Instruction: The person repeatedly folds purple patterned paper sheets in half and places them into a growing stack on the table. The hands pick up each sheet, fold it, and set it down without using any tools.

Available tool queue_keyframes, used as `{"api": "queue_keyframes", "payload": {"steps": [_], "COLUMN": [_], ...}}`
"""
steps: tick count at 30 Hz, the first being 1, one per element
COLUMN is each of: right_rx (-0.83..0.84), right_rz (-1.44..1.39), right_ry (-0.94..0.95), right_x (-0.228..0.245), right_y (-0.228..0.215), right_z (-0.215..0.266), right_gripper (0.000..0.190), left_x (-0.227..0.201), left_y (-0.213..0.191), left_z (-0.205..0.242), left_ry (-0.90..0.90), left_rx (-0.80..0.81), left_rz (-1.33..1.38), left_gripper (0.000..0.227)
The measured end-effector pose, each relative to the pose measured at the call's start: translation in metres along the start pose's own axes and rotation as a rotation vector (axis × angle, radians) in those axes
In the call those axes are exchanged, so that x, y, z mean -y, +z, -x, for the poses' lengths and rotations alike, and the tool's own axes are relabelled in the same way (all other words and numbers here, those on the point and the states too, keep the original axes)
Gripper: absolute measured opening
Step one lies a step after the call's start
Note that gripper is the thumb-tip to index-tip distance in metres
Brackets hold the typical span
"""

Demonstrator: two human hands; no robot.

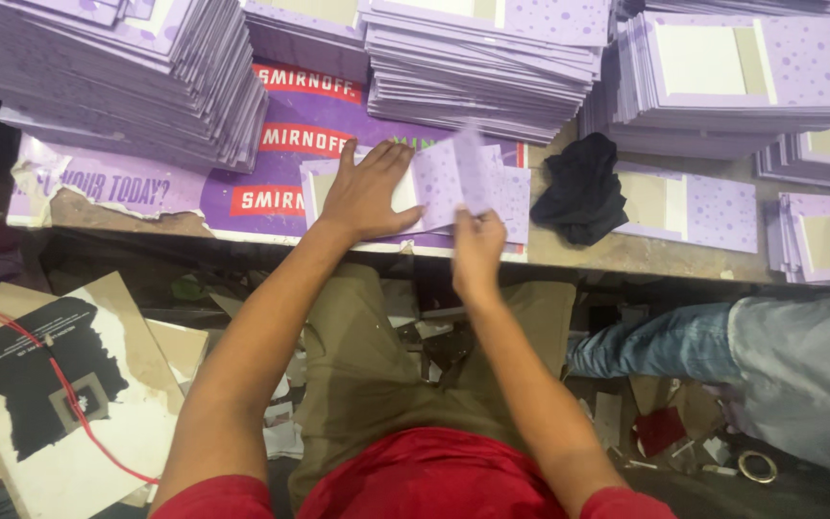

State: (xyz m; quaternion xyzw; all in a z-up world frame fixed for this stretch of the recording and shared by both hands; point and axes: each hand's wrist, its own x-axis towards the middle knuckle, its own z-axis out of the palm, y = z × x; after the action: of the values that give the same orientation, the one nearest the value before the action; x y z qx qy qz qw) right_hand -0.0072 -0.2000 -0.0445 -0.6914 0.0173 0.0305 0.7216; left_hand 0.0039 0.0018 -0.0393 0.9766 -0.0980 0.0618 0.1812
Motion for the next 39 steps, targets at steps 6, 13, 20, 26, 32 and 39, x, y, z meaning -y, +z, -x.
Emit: {"api": "queue_keyframes", "payload": {"steps": [6, 13, 20, 26, 32, 39], "right_rx": [0.053, 0.205, 0.056, 0.137, 0.191, 0.265], "right_rz": [0.035, 0.821, -0.322, -0.433, -0.608, -0.708], "right_ry": [0.081, -0.687, 0.267, 0.312, 0.207, 0.328], "right_x": [-0.005, 0.014, -0.003, -0.033, -0.02, 0.036], "right_y": [-0.012, 0.017, -0.015, -0.034, -0.04, -0.067], "right_z": [-0.01, 0.033, -0.019, -0.027, -0.021, -0.047], "right_gripper": [0.021, 0.039, 0.034, 0.025, 0.027, 0.067], "left_x": [-0.007, 0.015, 0.006, -0.025, -0.053, -0.082], "left_y": [-0.009, 0.018, 0.022, -0.029, -0.097, -0.081], "left_z": [0.002, 0.0, -0.004, 0.0, 0.006, 0.022], "left_ry": [0.018, -0.049, -0.076, -0.075, -0.301, 0.142], "left_rx": [-0.01, -0.07, -0.283, -0.363, -0.159, -0.248], "left_rz": [0.077, 0.243, 0.243, 0.094, 0.273, 0.037], "left_gripper": [0.102, 0.064, 0.056, 0.064, 0.043, 0.008]}}
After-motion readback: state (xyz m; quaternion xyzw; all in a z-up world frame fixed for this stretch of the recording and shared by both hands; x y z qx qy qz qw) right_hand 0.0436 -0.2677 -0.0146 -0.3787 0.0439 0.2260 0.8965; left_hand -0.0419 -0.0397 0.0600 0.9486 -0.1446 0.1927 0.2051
